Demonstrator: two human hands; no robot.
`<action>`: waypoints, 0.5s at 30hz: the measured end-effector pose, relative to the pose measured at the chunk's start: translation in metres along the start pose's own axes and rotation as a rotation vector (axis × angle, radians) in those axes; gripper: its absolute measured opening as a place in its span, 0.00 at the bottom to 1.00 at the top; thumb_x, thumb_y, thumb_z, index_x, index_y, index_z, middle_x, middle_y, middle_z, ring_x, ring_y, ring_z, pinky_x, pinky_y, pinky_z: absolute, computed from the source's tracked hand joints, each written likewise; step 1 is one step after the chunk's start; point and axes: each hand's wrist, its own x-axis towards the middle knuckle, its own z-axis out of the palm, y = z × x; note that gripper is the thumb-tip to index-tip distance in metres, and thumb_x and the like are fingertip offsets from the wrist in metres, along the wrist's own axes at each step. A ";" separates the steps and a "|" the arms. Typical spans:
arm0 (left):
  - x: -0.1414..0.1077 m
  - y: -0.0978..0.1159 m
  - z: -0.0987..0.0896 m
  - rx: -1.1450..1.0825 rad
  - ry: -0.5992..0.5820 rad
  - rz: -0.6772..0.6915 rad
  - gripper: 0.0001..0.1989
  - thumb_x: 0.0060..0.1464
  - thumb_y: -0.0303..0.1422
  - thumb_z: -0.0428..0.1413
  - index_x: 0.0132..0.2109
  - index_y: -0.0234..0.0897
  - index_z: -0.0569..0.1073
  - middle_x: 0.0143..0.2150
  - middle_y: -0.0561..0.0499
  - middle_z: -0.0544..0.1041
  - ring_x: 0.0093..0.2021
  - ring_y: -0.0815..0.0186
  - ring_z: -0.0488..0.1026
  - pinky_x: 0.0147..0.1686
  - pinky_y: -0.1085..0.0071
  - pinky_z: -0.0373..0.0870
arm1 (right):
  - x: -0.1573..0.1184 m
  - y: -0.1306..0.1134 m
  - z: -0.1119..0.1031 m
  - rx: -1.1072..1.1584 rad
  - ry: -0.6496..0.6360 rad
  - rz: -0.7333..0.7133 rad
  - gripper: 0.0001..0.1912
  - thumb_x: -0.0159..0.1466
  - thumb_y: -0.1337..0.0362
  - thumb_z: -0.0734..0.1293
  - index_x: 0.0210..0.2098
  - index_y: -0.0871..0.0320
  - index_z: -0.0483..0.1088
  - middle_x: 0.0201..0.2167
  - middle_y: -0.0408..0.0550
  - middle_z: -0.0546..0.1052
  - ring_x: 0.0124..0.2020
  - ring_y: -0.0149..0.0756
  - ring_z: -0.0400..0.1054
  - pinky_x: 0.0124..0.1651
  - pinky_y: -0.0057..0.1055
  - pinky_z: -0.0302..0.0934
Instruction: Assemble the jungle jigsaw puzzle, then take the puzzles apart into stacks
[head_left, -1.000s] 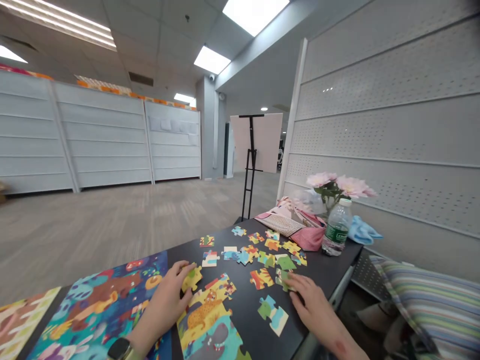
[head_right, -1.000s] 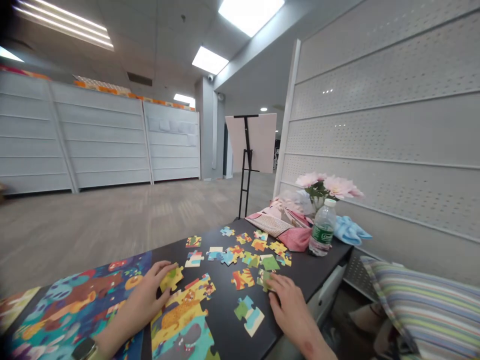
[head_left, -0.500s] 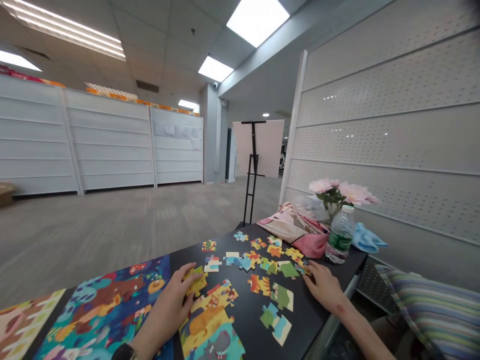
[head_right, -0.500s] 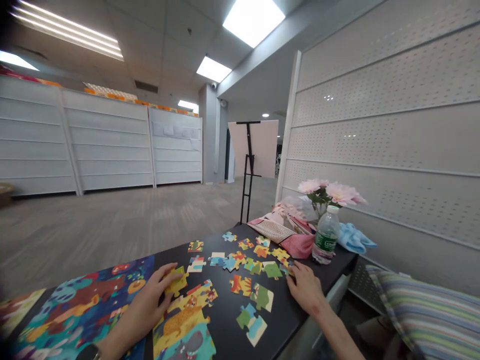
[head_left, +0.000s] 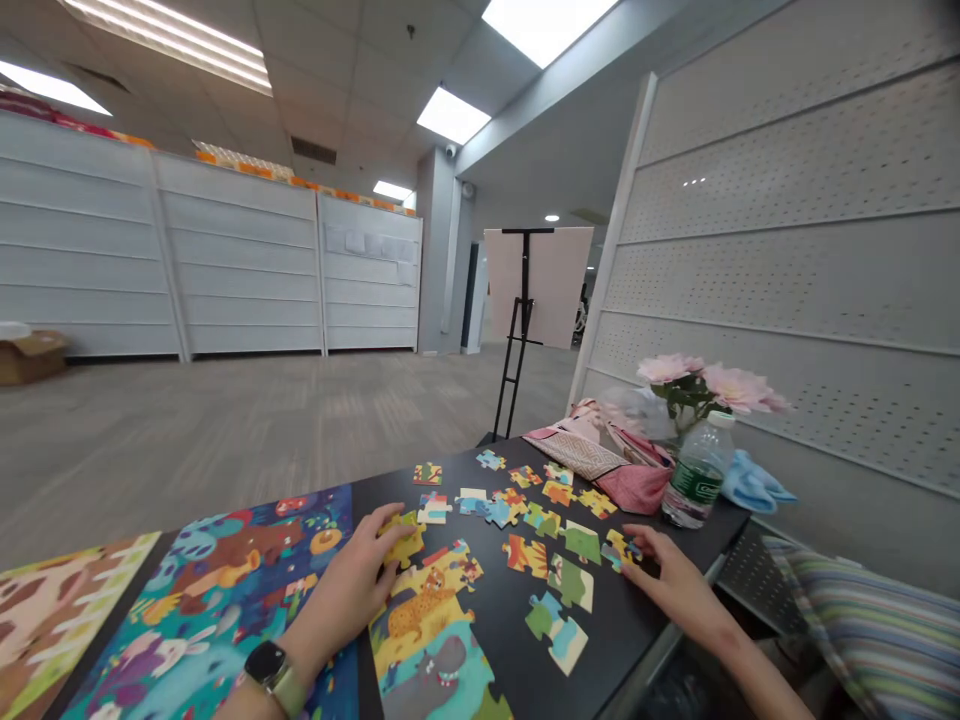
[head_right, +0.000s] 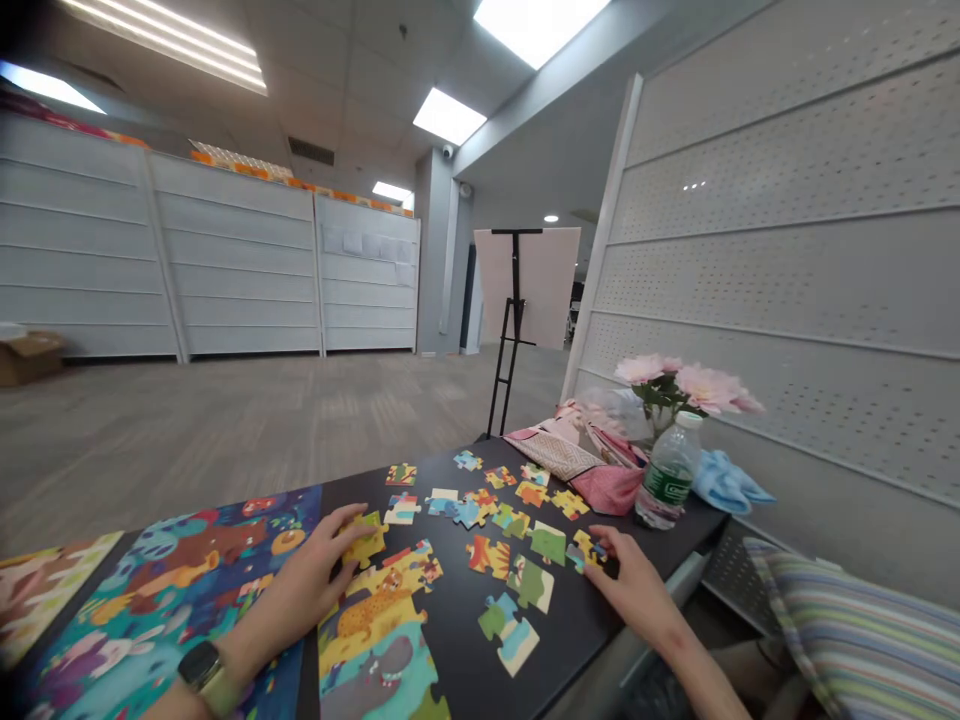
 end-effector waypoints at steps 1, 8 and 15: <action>0.000 0.000 0.000 -0.002 -0.003 0.001 0.22 0.59 0.24 0.50 0.58 0.47 0.73 0.67 0.46 0.64 0.65 0.52 0.66 0.61 0.53 0.70 | 0.001 -0.004 0.003 -0.009 0.008 -0.012 0.28 0.56 0.49 0.64 0.50 0.58 0.73 0.48 0.58 0.77 0.49 0.51 0.73 0.55 0.45 0.66; 0.000 0.002 -0.002 -0.020 0.006 -0.006 0.22 0.59 0.24 0.51 0.57 0.48 0.73 0.67 0.46 0.64 0.65 0.52 0.66 0.62 0.53 0.70 | 0.033 -0.068 0.045 0.021 -0.047 -0.159 0.21 0.60 0.56 0.64 0.48 0.57 0.77 0.52 0.54 0.77 0.57 0.49 0.69 0.63 0.45 0.60; 0.001 0.008 -0.007 -0.003 -0.034 -0.009 0.19 0.62 0.24 0.50 0.54 0.48 0.76 0.67 0.46 0.62 0.65 0.52 0.65 0.61 0.53 0.70 | 0.074 -0.064 0.020 0.081 -0.056 -0.137 0.27 0.61 0.66 0.56 0.56 0.60 0.74 0.57 0.54 0.75 0.60 0.43 0.67 0.65 0.40 0.57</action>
